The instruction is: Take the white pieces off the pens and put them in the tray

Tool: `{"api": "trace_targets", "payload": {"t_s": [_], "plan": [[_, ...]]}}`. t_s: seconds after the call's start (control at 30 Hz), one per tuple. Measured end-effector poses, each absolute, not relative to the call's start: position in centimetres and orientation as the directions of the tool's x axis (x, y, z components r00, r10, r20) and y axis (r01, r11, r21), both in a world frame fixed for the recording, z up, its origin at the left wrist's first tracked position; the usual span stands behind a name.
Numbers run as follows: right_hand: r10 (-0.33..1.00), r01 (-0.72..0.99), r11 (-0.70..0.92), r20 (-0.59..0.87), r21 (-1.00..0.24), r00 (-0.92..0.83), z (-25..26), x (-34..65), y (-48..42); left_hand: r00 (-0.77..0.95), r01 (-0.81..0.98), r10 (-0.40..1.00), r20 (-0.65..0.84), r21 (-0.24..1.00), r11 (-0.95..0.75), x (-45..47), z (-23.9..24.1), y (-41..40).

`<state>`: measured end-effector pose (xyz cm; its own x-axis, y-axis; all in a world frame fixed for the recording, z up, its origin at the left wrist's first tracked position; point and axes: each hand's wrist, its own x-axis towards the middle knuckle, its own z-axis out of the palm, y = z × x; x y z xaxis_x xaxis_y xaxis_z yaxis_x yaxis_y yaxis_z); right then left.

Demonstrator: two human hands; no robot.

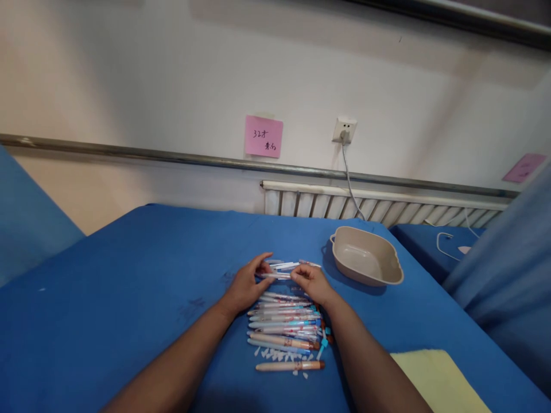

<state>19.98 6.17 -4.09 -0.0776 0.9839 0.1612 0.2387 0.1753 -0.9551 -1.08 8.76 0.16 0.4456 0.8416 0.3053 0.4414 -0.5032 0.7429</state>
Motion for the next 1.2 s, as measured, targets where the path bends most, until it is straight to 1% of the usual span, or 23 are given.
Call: {"api": "trace_targets", "payload": {"t_s": [0.13, 0.17, 0.23, 0.3, 0.33, 0.4, 0.47, 0.5, 0.57, 0.63, 0.67, 0.73, 0.83, 0.9, 1.0, 1.1, 1.2], "plan": [[0.984, 0.209, 0.175, 0.166, -0.962, -0.057, -4.1, 20.0, 6.2, 0.404, 0.530, 0.891, 0.204, 0.742, -0.410, -1.1, 0.1, 8.9], [0.985, 0.206, 0.174, 0.166, -0.963, -0.054, -4.1, 20.0, 6.2, 0.386, 0.540, 0.897, 0.215, 0.736, -0.408, -1.2, 0.1, 8.9], [0.984, 0.205, 0.177, 0.171, -0.963, -0.049, -4.1, 20.0, 6.2, 0.375, 0.525, 0.879, 0.295, 0.714, -0.463, -1.1, 0.2, 8.8], [0.983, 0.207, 0.184, 0.179, -0.961, -0.046, -4.1, 20.0, 6.2, 0.414, 0.500, 0.839, 0.353, 0.682, -0.533, -1.1, 0.3, 8.7], [0.982, 0.210, 0.186, 0.181, -0.960, -0.045, -4.2, 20.0, 6.2, 0.436, 0.499, 0.830, 0.348, 0.673, -0.545, -1.1, 0.4, 8.7], [0.983, 0.214, 0.184, 0.178, -0.959, -0.048, -4.2, 20.0, 6.2, 0.458, 0.531, 0.843, 0.283, 0.673, -0.515, -1.1, 0.4, 8.7], [0.984, 0.223, 0.179, 0.173, -0.958, -0.048, -4.2, 20.1, 6.3, 0.432, 0.574, 0.873, 0.228, 0.677, -0.461, -1.2, 0.5, 8.8], [0.984, 0.228, 0.179, 0.174, -0.957, -0.044, -4.3, 20.1, 6.3, 0.410, 0.587, 0.881, 0.235, 0.671, -0.452, -1.2, 0.5, 8.8], [0.983, 0.239, 0.182, 0.179, -0.954, -0.036, -4.3, 20.1, 6.3, 0.392, 0.586, 0.865, 0.313, 0.640, -0.497, -1.2, 0.5, 8.8], [0.983, 0.248, 0.183, 0.181, -0.951, -0.032, -4.4, 20.2, 6.4, 0.432, 0.559, 0.816, 0.384, 0.596, -0.576, -1.1, 0.5, 8.8], [0.983, 0.255, 0.184, 0.182, -0.949, -0.031, -4.4, 20.2, 6.4, 0.467, 0.548, 0.794, 0.388, 0.579, -0.605, -1.1, 0.5, 8.7], [0.981, 0.269, 0.191, 0.191, -0.944, -0.025, -4.3, 20.3, 6.4, 0.501, 0.550, 0.796, 0.339, 0.586, -0.595, -1.1, 0.5, 8.7], [0.975, 0.299, 0.212, 0.222, -0.930, -0.003, -4.2, 20.4, 6.4, 0.427, 0.603, 0.869, 0.248, 0.638, -0.479, -1.2, 0.4, 8.9], [0.973, 0.321, 0.220, 0.232, -0.921, -0.002, -4.2, 20.4, 6.4, 0.390, 0.606, 0.892, 0.228, 0.666, -0.435, -1.3, 0.3, 9.0], [0.973, 0.334, 0.222, 0.231, -0.916, -0.013, -4.2, 20.5, 6.5, 0.430, 0.564, 0.869, 0.245, 0.679, -0.470, -1.2, 0.1, 9.0], [0.973, 0.334, 0.215, 0.232, -0.917, 0.009, -4.4, 21.0, 6.6, 0.513, 0.559, 0.824, 0.240, 0.636, -0.533, -1.1, 0.0, 8.9], [0.972, 0.327, 0.197, 0.227, -0.924, 0.057, -4.6, 22.1, 6.9, 0.487, 0.589, 0.835, 0.256, 0.610, -0.531, -1.2, -0.1, 9.0]]}}
